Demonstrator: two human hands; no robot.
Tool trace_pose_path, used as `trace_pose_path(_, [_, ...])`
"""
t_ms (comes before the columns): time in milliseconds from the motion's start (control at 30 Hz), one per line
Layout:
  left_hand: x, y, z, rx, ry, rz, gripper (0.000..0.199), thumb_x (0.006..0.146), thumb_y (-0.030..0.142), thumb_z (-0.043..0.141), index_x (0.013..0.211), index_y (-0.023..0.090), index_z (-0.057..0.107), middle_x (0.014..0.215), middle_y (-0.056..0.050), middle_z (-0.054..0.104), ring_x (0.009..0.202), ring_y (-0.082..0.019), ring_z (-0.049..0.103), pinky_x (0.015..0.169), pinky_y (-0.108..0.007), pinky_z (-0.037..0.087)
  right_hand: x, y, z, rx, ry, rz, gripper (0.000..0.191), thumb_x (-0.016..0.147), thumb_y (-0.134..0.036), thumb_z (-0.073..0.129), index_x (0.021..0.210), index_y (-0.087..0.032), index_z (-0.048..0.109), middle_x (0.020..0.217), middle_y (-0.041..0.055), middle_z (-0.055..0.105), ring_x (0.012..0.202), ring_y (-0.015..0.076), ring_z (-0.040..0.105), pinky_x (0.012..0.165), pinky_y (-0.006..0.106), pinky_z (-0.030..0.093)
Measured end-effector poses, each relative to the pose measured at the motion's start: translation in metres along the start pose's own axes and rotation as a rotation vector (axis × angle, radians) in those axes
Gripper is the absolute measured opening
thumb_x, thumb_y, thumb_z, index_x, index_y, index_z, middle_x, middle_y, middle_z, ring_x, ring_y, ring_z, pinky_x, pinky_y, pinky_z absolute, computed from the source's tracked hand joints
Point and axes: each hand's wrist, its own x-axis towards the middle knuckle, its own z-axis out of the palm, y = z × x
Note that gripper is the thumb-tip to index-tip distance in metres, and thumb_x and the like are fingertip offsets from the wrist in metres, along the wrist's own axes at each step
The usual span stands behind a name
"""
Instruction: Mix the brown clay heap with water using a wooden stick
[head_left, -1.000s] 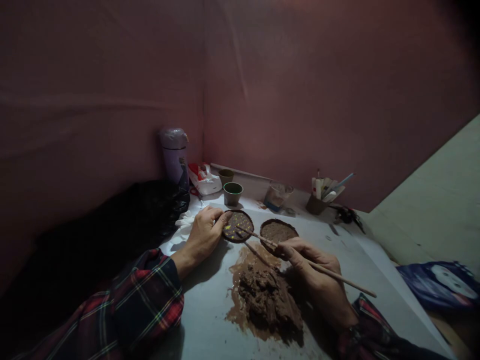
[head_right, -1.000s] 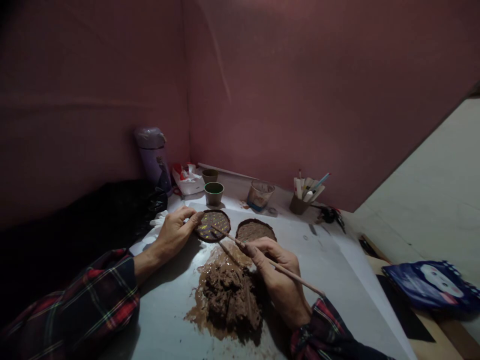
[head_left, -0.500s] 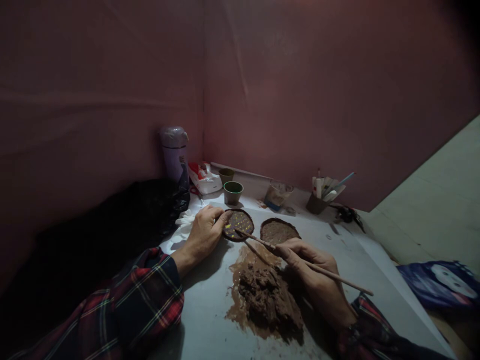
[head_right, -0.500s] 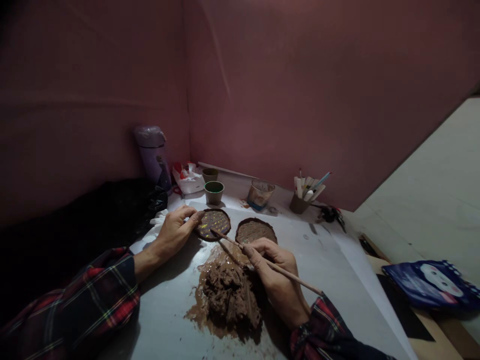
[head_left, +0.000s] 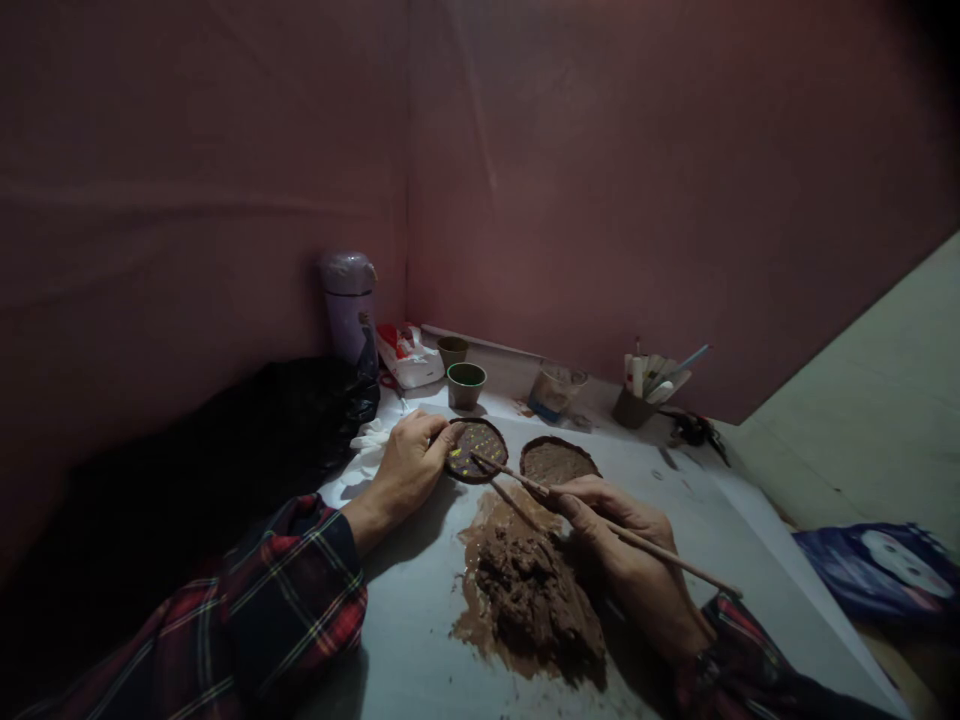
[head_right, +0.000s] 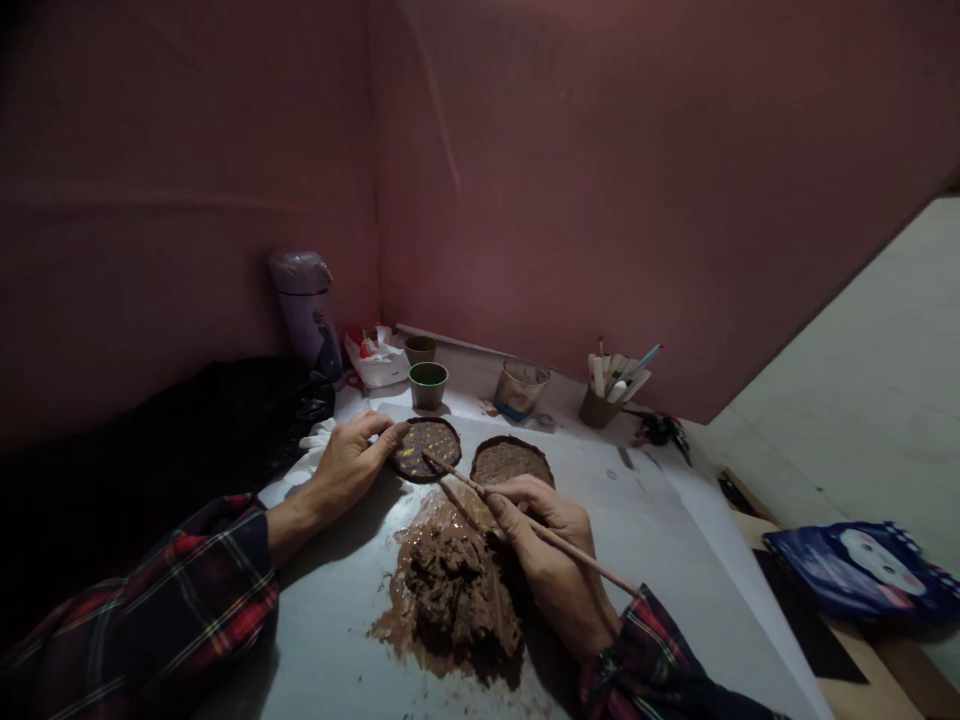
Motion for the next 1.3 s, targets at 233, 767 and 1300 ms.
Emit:
trace_pose_path(233, [0.0002,-0.0001,0.0001,0.013,-0.004,0.009,0.034,0.088,0.031,0.047,0.058,0.017,0.053,0.062,-0.001,0.052,0.066,-0.015,0.047,0.062,-0.029,0.035,0.0004,-0.0010,-0.0007,-0.027,0.024,-0.008,0.021,0.082,-0.037,0.063,0.076,-0.019,0.072,0.079,0.0047,0.068,0.075,0.0199,0.061,0.067,0.028,0.046])
trace_pose_path(767, [0.0000,0.0015,-0.0008,0.016,-0.003,0.011,0.034,0.088,0.030,0.048,0.056,0.018,0.052,0.059,-0.001,0.050,0.064,-0.015,0.046,0.062,-0.029,0.034,-0.0015,-0.0002,0.0003,-0.042,0.036,0.013,0.022,0.083,-0.038,0.062,0.077,-0.019,0.071,0.077,0.0035,0.067,0.073,0.0187,0.061,0.066,0.027,0.046])
trace_pose_path(1300, [-0.0004,0.0001,0.0005,0.006,0.002,0.021,0.033,0.088,0.031,0.049,0.058,0.018,0.053,0.060,-0.001,0.051,0.065,-0.015,0.047,0.062,-0.029,0.034,-0.0013,0.0005,0.0009,-0.036,0.017,0.013,0.023,0.083,-0.039,0.062,0.075,-0.019,0.071,0.075,0.0037,0.067,0.073,0.0190,0.060,0.066,0.028,0.046])
